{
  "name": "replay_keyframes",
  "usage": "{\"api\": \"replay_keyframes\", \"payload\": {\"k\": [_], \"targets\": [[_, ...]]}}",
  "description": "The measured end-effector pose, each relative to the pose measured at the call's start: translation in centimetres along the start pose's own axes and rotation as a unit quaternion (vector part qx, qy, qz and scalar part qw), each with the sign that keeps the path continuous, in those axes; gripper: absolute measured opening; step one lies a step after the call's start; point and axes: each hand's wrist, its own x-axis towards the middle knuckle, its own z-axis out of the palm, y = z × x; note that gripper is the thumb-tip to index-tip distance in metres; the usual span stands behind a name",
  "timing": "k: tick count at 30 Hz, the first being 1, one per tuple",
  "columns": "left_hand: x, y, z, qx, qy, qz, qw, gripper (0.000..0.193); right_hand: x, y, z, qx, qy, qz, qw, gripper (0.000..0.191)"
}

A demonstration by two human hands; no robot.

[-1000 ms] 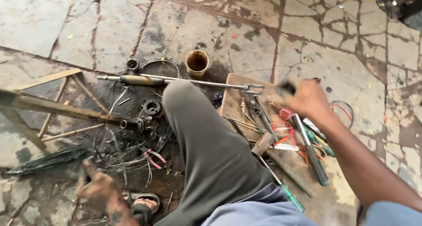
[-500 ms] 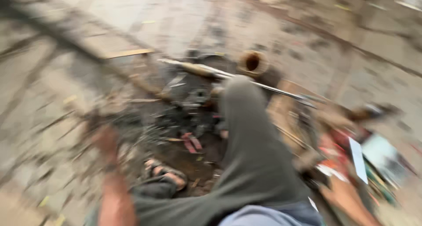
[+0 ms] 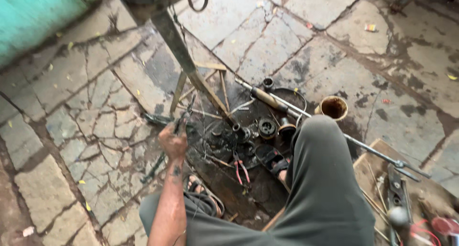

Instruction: The person sits on a stone-paved floor and works on a tangled bundle of wires. They use pliers to strip insulation and separate strands, and a hammer to tap a metal rod. The person repeatedly twists and adjusts the wires by hand.

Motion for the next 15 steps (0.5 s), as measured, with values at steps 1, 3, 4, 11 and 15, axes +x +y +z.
{"api": "replay_keyframes", "payload": {"k": [1,3,4,11,15], "targets": [[-0.4,-0.1,0.2,0.026,-0.018,-0.007,0.999,0.024,0.1,-0.1,-1.4,0.028,0.006,-0.002,1.000,0.039],[-1.6,-0.4,0.8,0.048,-0.040,0.005,0.998,0.024,0.0,-0.7,-4.0,0.094,0.012,-0.014,0.995,0.038],[-2.1,-0.5,1.4,0.042,-0.043,0.025,0.998,0.025,-0.4,-1.0,-5.3,0.131,0.010,-0.023,0.991,0.037],[-4.6,-0.7,4.7,0.036,-0.160,-0.061,0.985,0.028,-3.8,-10.7,-14.6,0.327,-0.034,-0.164,0.930,0.033],[-5.5,-0.9,2.7,0.107,-0.152,-0.016,0.982,0.024,-3.3,-22.5,-19.2,0.335,-0.060,-0.325,0.882,0.031]]}}
